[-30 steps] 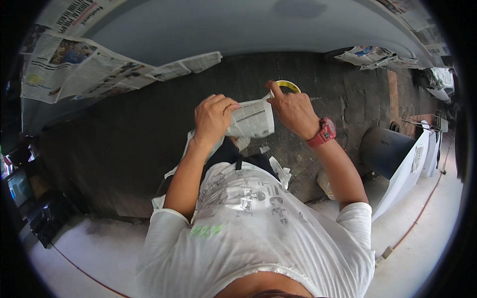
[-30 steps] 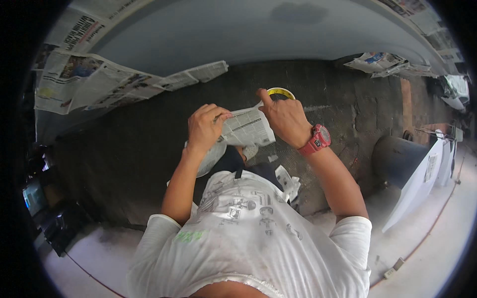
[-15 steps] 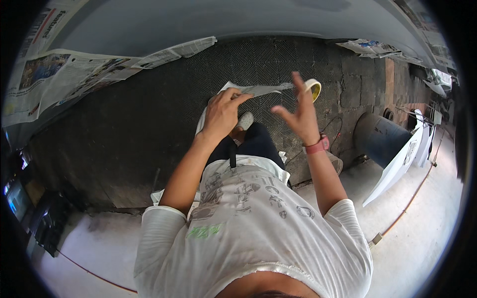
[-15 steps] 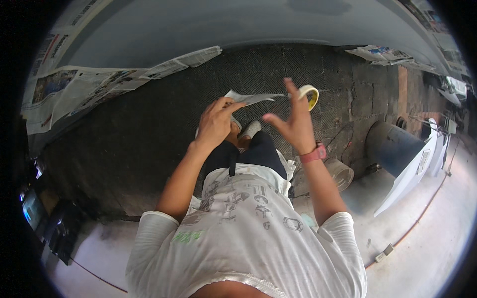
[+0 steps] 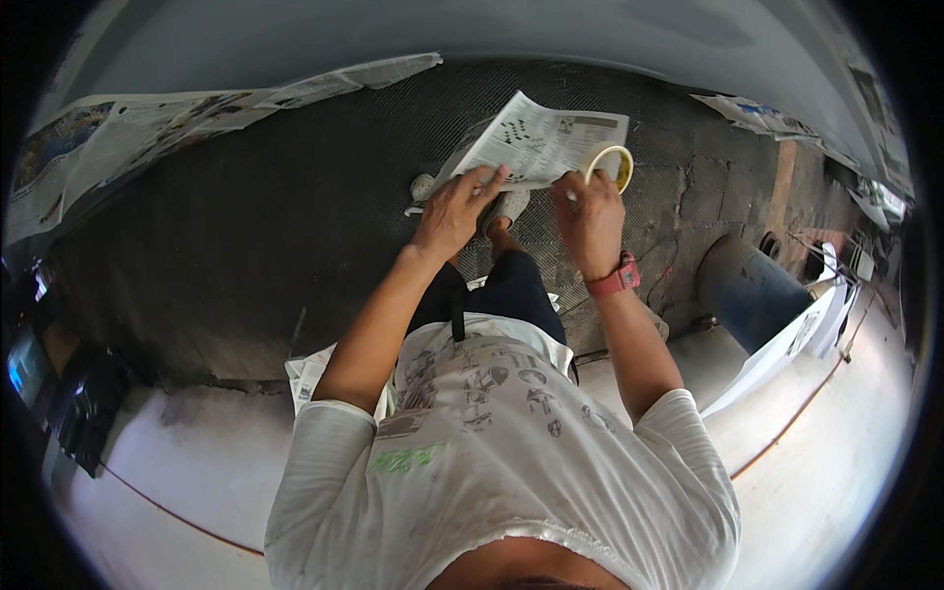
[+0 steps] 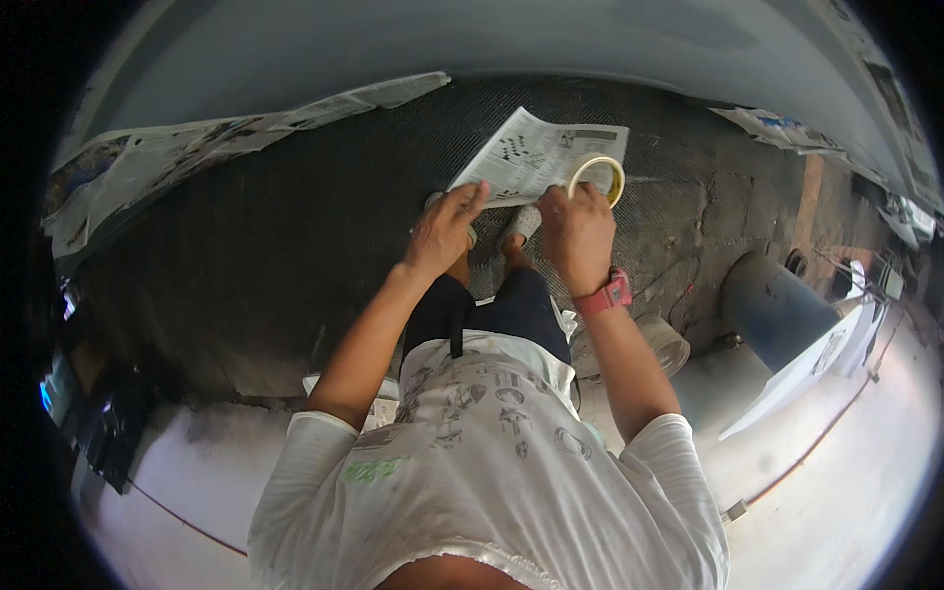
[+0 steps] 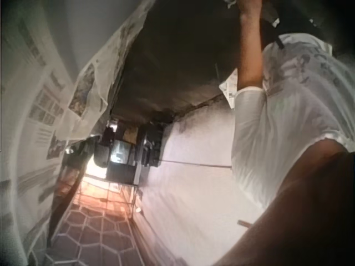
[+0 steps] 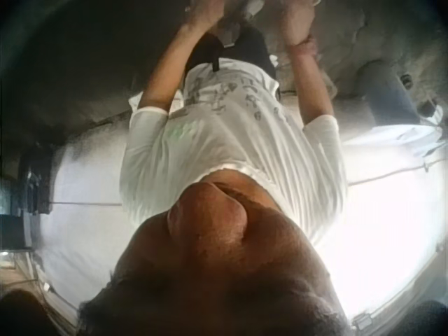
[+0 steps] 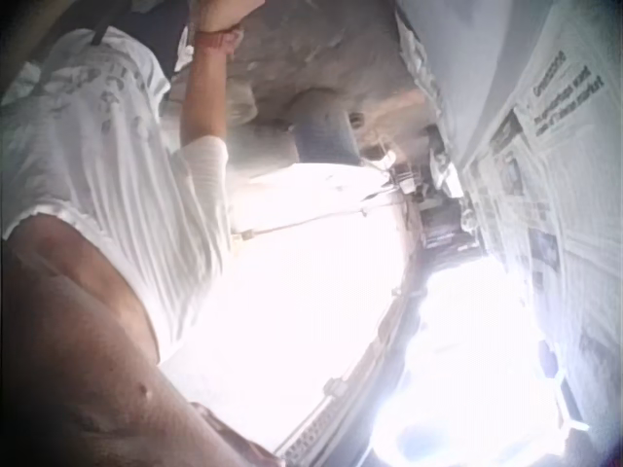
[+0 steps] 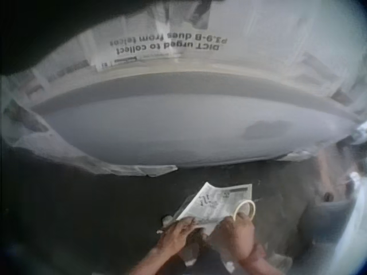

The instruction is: The person tapes sheets of newspaper onto the side of a silver car using masking tape. They smooth the paper, tear tape, and secure edges along the door and fender. The person kneels and stands repeatedly to reach different areas.

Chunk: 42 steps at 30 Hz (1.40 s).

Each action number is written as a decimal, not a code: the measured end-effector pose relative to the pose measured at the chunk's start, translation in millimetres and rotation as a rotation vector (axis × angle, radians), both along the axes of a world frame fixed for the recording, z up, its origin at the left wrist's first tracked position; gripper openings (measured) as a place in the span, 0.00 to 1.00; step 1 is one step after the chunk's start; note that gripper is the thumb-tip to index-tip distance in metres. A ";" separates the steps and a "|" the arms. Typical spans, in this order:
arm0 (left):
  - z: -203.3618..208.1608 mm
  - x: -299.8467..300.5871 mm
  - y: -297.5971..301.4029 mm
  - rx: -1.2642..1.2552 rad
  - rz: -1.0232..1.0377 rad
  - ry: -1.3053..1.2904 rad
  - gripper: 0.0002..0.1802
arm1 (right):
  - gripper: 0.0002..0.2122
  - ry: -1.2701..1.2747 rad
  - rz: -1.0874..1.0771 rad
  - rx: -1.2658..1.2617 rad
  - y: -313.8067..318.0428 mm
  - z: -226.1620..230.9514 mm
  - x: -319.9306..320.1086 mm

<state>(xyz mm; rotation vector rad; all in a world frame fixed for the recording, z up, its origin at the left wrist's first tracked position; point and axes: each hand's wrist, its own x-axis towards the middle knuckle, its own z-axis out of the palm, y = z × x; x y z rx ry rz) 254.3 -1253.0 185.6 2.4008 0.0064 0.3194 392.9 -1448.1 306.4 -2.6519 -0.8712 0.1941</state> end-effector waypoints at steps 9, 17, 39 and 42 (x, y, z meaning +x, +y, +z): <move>-137.0 18.9 48.2 -0.171 0.423 0.491 0.11 | 0.11 0.038 -0.260 0.024 -34.4 -142.7 126.0; -302.9 102.8 131.3 -0.089 0.541 0.392 0.13 | 0.18 -0.112 -0.322 0.223 -79.1 -357.6 235.6; -447.0 204.7 141.1 -0.602 0.867 -0.309 0.17 | 0.25 -0.261 -0.332 0.463 -113.3 -544.4 362.5; -443.9 207.7 132.7 -0.587 0.909 -0.322 0.17 | 0.26 -0.313 -0.325 0.421 -114.2 -540.8 364.6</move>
